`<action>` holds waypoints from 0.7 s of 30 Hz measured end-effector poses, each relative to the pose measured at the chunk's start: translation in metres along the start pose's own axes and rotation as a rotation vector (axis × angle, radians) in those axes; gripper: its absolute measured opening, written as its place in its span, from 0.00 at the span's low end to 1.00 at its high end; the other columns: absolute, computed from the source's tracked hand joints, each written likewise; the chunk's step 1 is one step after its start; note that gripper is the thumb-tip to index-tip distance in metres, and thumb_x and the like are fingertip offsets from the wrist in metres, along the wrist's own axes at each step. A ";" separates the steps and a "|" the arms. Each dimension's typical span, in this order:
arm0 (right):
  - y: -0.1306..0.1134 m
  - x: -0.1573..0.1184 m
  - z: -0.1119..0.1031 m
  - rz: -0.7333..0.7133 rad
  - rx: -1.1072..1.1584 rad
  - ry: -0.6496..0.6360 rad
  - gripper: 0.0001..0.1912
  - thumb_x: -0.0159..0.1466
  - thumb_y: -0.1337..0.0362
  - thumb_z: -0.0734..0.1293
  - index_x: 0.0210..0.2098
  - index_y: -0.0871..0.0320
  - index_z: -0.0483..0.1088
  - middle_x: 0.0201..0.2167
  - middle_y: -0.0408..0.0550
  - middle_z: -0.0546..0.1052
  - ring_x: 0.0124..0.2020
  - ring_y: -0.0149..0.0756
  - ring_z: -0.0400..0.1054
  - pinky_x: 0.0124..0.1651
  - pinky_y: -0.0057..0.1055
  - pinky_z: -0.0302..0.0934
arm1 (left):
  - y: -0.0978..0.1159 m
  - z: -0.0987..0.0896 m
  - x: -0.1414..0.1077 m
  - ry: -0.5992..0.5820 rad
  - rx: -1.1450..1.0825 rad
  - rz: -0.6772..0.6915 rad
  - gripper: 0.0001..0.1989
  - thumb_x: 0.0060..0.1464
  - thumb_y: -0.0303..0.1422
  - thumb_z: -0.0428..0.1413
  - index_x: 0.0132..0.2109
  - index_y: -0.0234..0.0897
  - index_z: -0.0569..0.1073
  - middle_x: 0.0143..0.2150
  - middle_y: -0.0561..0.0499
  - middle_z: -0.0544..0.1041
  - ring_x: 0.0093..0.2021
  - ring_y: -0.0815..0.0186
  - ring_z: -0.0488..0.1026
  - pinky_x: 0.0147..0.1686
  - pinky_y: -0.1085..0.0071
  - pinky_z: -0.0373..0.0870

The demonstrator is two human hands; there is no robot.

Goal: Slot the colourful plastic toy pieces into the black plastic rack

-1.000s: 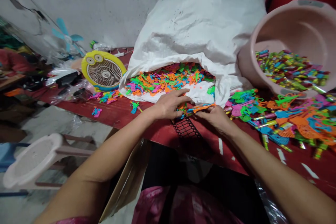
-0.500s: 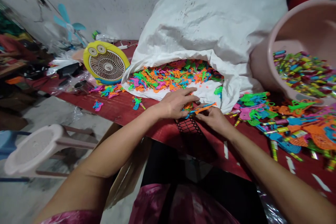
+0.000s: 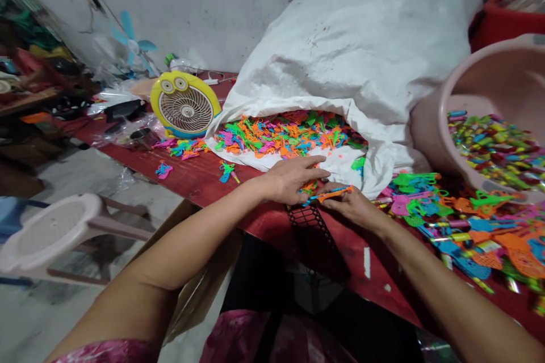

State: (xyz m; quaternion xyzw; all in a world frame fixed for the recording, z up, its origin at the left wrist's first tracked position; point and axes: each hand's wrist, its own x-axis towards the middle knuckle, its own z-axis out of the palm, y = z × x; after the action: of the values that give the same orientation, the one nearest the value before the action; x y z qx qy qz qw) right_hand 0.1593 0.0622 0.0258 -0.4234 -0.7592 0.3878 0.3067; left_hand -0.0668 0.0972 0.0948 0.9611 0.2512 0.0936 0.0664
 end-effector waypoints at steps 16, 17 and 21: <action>-0.002 0.005 0.016 -0.009 -0.205 0.083 0.08 0.60 0.60 0.63 0.30 0.56 0.72 0.32 0.48 0.77 0.35 0.40 0.70 0.41 0.35 0.63 | 0.000 -0.002 -0.001 0.021 -0.003 0.011 0.29 0.55 0.33 0.56 0.64 0.41 0.66 0.71 0.43 0.58 0.66 0.53 0.63 0.57 0.58 0.70; -0.001 0.004 0.020 0.001 -0.224 0.104 0.08 0.60 0.60 0.63 0.30 0.56 0.71 0.32 0.49 0.77 0.35 0.41 0.71 0.41 0.35 0.63 | 0.000 -0.001 -0.001 0.022 0.000 0.007 0.28 0.55 0.33 0.56 0.64 0.42 0.66 0.71 0.43 0.58 0.66 0.53 0.63 0.56 0.58 0.70; 0.001 0.001 0.031 0.075 -0.384 0.129 0.09 0.62 0.61 0.61 0.31 0.56 0.71 0.32 0.50 0.78 0.36 0.42 0.72 0.40 0.35 0.61 | 0.000 0.000 -0.001 0.016 0.008 0.001 0.29 0.56 0.34 0.56 0.64 0.43 0.65 0.72 0.43 0.57 0.66 0.53 0.63 0.56 0.59 0.69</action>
State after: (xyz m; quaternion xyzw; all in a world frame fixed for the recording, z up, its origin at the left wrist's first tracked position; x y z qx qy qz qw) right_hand 0.1344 0.0528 0.0095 -0.5262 -0.7815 0.2192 0.2535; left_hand -0.0672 0.0968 0.0951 0.9607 0.2516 0.1002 0.0608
